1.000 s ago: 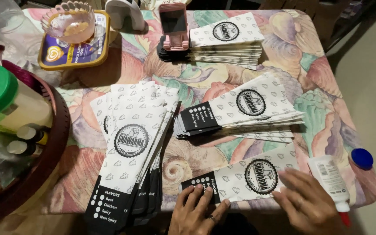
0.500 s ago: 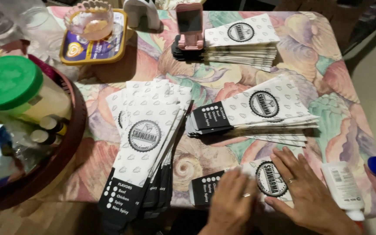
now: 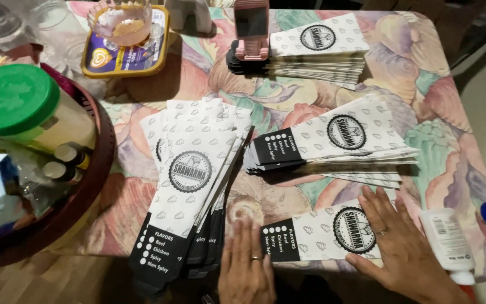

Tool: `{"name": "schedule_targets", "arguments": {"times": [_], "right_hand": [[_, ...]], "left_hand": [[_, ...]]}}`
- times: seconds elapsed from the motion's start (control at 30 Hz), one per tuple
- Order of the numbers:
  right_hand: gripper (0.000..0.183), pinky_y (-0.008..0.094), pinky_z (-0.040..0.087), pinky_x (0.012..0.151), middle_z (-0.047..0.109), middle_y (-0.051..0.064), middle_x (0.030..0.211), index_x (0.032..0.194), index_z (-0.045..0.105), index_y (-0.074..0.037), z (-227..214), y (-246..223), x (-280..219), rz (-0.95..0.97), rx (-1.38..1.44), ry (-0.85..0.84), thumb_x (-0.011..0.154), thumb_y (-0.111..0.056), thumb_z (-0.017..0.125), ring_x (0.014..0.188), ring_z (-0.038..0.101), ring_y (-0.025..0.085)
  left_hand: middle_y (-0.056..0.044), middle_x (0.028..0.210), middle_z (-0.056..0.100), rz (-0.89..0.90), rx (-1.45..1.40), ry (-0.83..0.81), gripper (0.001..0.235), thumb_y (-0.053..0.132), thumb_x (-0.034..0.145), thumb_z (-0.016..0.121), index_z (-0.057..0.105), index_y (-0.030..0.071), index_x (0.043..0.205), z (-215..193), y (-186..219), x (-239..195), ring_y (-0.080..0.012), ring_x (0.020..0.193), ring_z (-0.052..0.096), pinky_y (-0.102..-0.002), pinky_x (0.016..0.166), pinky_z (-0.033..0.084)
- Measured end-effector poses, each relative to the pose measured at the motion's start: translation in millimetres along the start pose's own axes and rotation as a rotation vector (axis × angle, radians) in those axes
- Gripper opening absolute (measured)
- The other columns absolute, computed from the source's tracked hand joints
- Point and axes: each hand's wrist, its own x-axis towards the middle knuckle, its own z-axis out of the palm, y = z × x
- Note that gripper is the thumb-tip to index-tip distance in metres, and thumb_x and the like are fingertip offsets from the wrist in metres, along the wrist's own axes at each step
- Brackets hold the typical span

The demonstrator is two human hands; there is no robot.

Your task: Applying glue to paper shawarma sleeves, folding them, and stacking them on a table.

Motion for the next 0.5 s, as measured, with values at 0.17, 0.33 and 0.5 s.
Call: {"name": "schedule_targets", "arguments": {"times": [0.17, 0.33, 0.5], "right_hand": [[0.119, 0.051, 0.01, 0.125, 0.012, 0.012, 0.173, 0.165, 0.008, -0.008, -2.1, -3.0, 1.6, 0.006, -0.032, 0.001, 0.076, -0.063, 0.066, 0.16, 0.008, 0.033], [0.119, 0.047, 0.003, 0.126, 0.005, 0.014, 0.173, 0.165, 0.004, -0.006, -6.0, -9.1, 3.9, -0.009, -0.095, -0.03, 0.08, -0.07, 0.058, 0.16, 0.002, 0.031], [0.11, 0.048, -0.005, 0.125, -0.01, 0.017, 0.172, 0.162, -0.005, -0.003, -2.2, -45.3, 1.7, 0.025, -0.156, -0.044, 0.086, -0.079, 0.02, 0.159, -0.01, 0.031]], "left_hand": [[-0.019, 0.169, 0.026, -0.091, 0.037, 0.001, 0.063, 0.028, 0.103, 0.031, 0.025, -0.002, 0.159, 6.8, 11.1, -1.3, -0.0338, 0.159, 0.021, -0.045, 0.13, 0.021], [-0.025, 0.165, 0.033, 0.217, -0.323, 0.065, 0.059, 0.028, 0.109, 0.052, 0.033, 0.004, 0.159, 7.9, 37.7, 9.4, -0.0382, 0.155, 0.033, -0.054, 0.125, 0.03], [-0.018, 0.156, 0.051, 0.361, -0.298, 0.056, 0.06, 0.049, 0.113, 0.036, 0.048, 0.006, 0.153, 10.8, 22.0, 8.3, -0.0373, 0.146, 0.046, -0.06, 0.115, 0.036]]}}
